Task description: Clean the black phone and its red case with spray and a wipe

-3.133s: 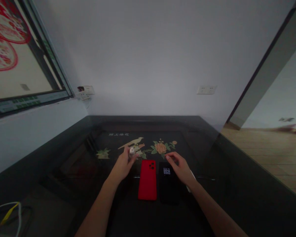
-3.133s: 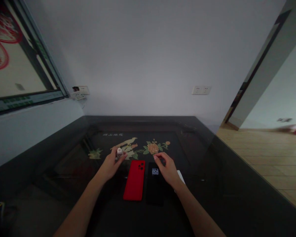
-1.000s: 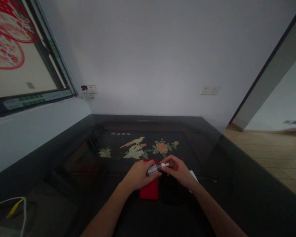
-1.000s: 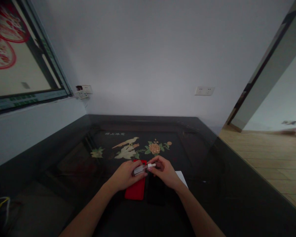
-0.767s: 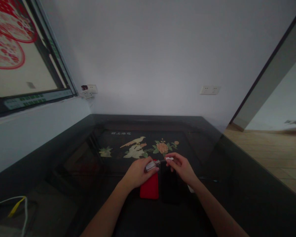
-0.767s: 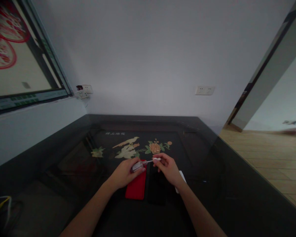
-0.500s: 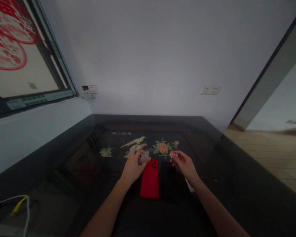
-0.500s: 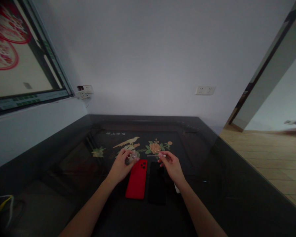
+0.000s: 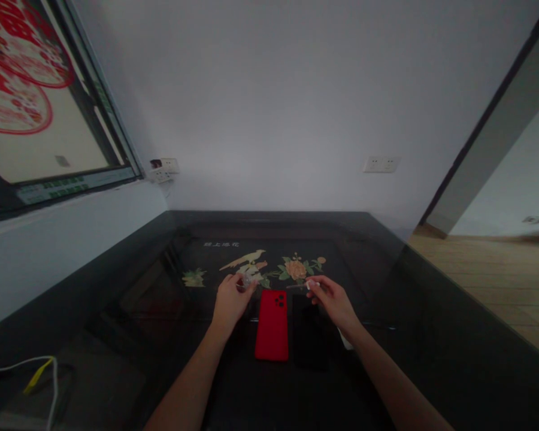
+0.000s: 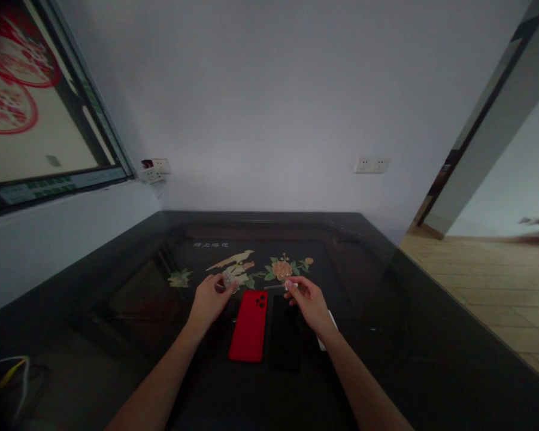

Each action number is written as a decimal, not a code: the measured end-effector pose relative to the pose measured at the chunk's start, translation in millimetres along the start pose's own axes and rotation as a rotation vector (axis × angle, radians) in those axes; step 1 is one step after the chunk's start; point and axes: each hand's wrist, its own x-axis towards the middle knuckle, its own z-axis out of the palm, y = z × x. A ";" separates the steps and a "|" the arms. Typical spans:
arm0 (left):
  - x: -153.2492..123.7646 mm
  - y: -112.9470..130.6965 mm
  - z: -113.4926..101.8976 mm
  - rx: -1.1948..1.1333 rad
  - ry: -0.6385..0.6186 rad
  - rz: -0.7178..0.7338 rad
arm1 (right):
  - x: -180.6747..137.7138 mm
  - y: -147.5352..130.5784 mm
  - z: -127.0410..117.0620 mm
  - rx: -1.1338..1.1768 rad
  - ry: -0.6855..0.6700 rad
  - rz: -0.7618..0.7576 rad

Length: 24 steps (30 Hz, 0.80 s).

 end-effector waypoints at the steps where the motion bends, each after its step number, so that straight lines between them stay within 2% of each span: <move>1: 0.0 0.0 -0.5 0.014 -0.005 -0.004 | -0.3 -0.8 0.1 -0.001 0.002 -0.001; 12: -3.1 9.5 -7.1 0.076 -0.078 -0.073 | -1.6 -1.3 -0.8 -0.008 -0.019 0.008; 16: -7.9 26.8 -21.5 0.114 0.069 -0.066 | -0.6 2.0 -1.2 0.006 -0.022 -0.013; 18: -10.1 36.5 -29.6 0.128 0.080 -0.069 | 0.0 3.1 -0.7 0.023 -0.011 -0.008; 22: -14.6 49.1 -34.4 0.182 -0.214 0.041 | 1.1 5.6 -0.2 0.060 0.012 0.001; 24: -18.2 51.7 -30.5 0.252 -0.340 0.035 | 1.5 7.4 -1.1 0.066 0.017 0.001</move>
